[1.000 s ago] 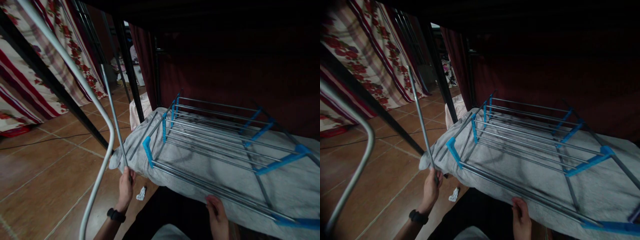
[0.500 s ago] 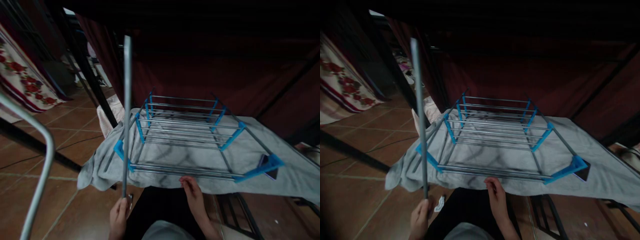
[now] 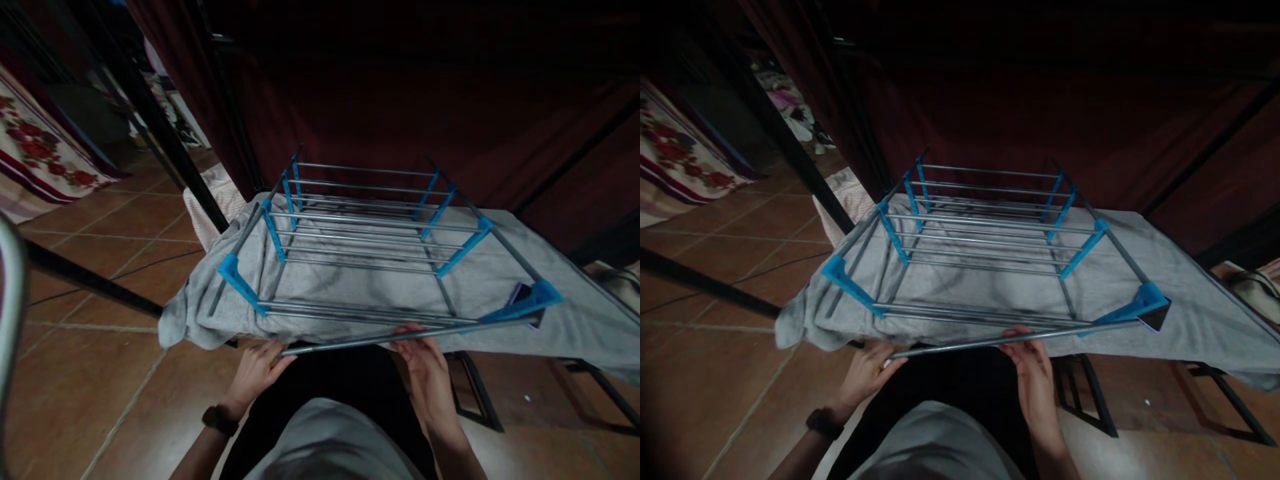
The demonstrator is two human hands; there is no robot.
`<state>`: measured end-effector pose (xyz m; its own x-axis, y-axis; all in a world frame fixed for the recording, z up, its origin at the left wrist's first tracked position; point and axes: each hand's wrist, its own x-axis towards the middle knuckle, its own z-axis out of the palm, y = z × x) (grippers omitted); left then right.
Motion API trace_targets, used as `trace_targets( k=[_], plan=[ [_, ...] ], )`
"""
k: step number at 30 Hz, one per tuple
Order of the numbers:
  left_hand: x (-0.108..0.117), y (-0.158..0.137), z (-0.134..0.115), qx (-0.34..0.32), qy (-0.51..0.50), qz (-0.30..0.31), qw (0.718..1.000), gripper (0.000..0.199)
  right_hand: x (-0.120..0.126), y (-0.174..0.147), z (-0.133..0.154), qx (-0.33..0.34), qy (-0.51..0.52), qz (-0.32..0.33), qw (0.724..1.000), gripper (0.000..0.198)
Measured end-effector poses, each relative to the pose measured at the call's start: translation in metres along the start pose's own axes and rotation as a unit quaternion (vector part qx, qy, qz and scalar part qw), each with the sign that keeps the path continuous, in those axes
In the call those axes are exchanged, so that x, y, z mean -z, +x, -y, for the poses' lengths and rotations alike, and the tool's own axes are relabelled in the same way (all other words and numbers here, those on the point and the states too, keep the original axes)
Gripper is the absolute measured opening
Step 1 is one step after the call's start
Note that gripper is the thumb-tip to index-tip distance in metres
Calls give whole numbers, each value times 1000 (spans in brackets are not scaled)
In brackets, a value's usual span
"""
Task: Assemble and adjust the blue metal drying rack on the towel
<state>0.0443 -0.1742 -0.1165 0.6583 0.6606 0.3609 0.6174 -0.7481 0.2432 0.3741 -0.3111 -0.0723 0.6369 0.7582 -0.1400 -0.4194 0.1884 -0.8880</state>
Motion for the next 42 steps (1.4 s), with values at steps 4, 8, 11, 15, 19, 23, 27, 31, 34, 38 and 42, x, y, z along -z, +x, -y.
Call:
trace_targets(
  k=[4,8,11,15,19,23,27,31,34,38,42],
  plan=[
    [7,27,-5,-42,45,-18,998,36,13,9,15,12,9,-51,999,26],
    [11,57,-5,-78,96,-64,990,28,15,28,31,49,23,-79,995,25],
    [13,73,0,-89,124,-67,986,27,11,44,39,52,38,-80,995,24],
    [20,85,5,-40,150,-61,986,35,1,62,40,19,65,-64,996,25],
    [28,99,6,29,193,-41,980,43,-11,66,35,1,91,-48,995,24],
    [28,112,11,73,224,-17,972,39,-23,69,28,-27,117,-16,993,24],
    [23,120,15,96,239,7,966,41,-26,87,20,-83,142,0,986,21],
    [22,127,13,114,237,11,965,41,-14,113,12,-114,173,-15,978,15],
    [23,135,12,137,239,12,961,41,-1,129,10,-97,190,-56,975,15],
    [21,150,16,134,205,73,967,40,13,143,14,-59,191,-80,976,17],
    [6,164,19,101,130,89,982,34,16,151,18,-41,176,-69,981,21]
  ],
)
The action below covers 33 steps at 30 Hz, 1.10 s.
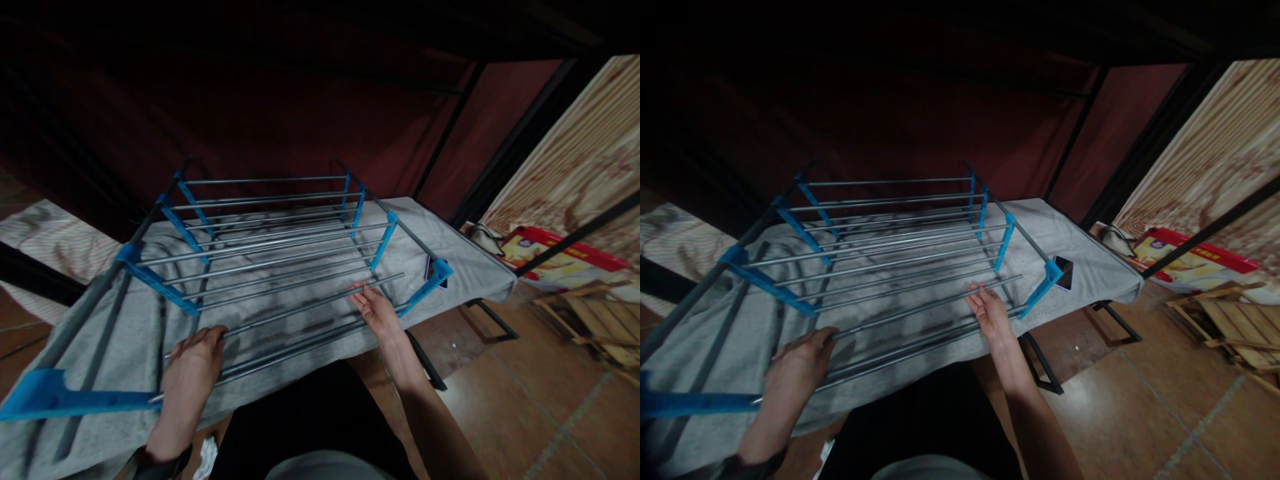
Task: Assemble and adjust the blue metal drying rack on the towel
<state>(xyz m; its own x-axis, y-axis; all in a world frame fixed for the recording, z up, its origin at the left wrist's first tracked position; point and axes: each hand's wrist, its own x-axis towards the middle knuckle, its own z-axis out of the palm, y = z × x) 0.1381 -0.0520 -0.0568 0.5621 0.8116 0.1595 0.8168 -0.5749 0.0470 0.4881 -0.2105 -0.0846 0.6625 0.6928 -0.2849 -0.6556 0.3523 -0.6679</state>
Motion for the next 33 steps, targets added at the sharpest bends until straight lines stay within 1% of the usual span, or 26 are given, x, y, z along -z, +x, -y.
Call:
trace_targets(
  k=[5,9,12,15,19,22,24,29,31,33],
  plan=[
    [-15,14,-20,-30,-61,-1,998,29,-3,8,-2,-10,-15,0,1000,24],
    [-14,24,-33,-48,-74,28,996,26,-3,19,-2,-29,-9,-27,999,18],
    [-12,31,-36,-68,-77,42,994,29,0,29,-2,-42,-12,-57,997,15],
    [-15,36,-34,-87,-83,40,992,33,4,40,-1,-45,-24,-77,996,21],
    [-25,40,-29,-97,-125,48,986,36,11,49,2,-32,-28,-61,997,21],
    [-29,42,-25,-97,-183,70,976,32,15,53,5,-28,-40,-54,997,21],
    [-29,43,-24,-91,-197,87,972,30,16,54,7,-30,-48,-46,997,22],
    [-28,44,-25,-80,-176,92,977,29,17,53,5,-27,-58,-37,997,27],
    [-29,44,-27,-76,-158,82,981,29,15,51,3,-28,-66,-22,997,28],
    [-29,44,-29,-80,-142,63,985,31,11,47,3,-44,-78,2,996,28]
  ],
)
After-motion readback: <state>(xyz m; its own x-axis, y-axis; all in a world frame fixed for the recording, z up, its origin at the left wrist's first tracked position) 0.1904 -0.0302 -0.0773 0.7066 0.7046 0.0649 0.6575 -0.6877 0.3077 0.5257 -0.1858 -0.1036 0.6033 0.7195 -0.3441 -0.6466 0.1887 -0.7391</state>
